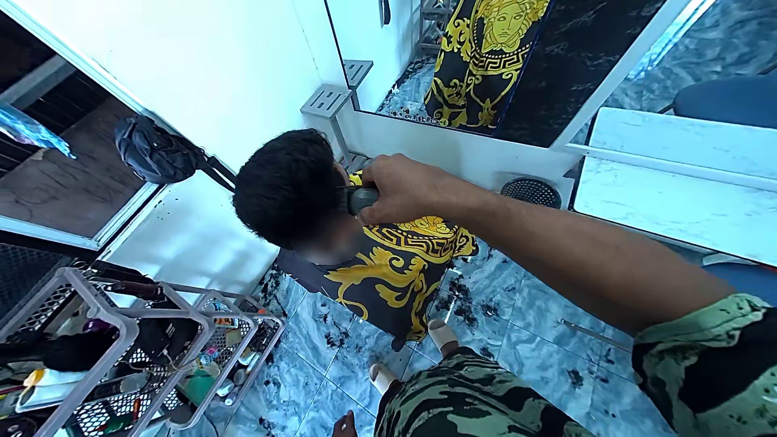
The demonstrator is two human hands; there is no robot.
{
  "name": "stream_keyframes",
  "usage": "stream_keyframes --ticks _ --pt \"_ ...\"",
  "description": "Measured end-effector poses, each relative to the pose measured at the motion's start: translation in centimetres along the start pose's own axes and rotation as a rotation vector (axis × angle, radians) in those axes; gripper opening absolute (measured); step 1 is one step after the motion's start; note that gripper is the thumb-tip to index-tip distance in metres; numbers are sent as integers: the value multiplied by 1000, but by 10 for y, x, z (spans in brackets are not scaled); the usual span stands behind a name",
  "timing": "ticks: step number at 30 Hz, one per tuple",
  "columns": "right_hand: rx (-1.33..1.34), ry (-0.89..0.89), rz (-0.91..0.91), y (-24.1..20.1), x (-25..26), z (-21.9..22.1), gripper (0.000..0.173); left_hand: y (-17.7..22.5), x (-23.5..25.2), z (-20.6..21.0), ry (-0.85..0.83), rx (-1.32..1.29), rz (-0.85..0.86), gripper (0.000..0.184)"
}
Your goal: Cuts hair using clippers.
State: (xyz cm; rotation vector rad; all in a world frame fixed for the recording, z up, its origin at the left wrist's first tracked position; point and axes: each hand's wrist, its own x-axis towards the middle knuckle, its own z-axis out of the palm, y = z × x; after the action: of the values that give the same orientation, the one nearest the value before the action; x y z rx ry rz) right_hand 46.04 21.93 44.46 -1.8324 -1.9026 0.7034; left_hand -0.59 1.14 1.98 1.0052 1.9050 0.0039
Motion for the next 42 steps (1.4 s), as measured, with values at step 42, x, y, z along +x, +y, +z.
stream_keyframes --ticks 42 --pt "1523 258 521 224 -232 179 50 498 -217 -67 709 212 1755 65"
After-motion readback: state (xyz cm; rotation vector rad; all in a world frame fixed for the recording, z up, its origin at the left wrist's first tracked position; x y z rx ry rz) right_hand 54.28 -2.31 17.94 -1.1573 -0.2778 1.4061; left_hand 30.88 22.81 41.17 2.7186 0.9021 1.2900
